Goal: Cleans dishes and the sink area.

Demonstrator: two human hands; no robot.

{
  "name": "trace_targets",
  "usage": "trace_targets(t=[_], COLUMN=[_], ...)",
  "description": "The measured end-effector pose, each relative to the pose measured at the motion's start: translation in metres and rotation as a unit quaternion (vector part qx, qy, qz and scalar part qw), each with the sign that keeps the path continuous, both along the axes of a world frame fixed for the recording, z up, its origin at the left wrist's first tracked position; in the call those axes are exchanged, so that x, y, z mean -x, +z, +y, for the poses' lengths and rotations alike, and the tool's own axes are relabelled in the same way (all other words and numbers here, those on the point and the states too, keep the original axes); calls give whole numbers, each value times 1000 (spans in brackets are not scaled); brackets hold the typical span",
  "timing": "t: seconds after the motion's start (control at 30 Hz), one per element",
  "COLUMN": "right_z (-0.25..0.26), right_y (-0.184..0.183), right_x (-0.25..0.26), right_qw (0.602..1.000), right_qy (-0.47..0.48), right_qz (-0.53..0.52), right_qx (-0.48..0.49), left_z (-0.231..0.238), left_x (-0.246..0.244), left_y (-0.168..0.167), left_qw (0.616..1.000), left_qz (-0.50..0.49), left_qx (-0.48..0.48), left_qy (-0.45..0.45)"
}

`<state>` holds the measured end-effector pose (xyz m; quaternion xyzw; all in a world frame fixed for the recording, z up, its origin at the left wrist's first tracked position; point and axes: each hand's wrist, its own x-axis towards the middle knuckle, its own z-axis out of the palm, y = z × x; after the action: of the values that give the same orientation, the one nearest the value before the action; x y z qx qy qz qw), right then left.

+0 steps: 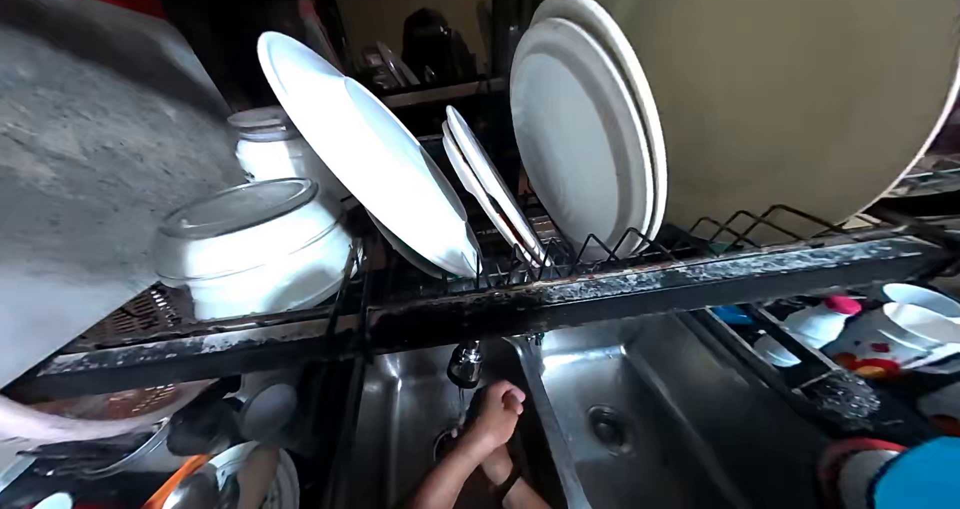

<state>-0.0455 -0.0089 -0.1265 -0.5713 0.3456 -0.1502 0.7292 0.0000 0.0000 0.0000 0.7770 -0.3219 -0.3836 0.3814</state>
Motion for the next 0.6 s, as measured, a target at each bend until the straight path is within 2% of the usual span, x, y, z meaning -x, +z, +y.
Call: trace_targets(t=[0.1,0.2,0.27,0.33,0.4,0.47,0.53,0.6], right_z=[3,8,11,11,10,8,6,4], right_y=[5,17,25,29,27,31,30,25], right_x=[1,2,3,2,1,2,0,-3], right_qw=[997,991,991,991,990,990,991,992], right_qy=[59,108,100,78,51,35,22,16], right_qz=[48,75,73,73,72,66,66,64], right_qx=[-33,-35,-49,-85,-111,-122,-113,-105], left_z=[18,25,27,27,29,35,46,57], left_x=[-10,-14,-17,-19,-19,-19,-19,-18], left_y=[-13,-15,-15,-15,-16,-14,-13,-15], left_qw=[996,972,949,937,942,969,989,986], left_qz=[46,121,165,174,157,103,16,-101], left_qx=[0,54,93,124,128,108,84,61], left_qy=[71,194,254,277,267,199,117,116])
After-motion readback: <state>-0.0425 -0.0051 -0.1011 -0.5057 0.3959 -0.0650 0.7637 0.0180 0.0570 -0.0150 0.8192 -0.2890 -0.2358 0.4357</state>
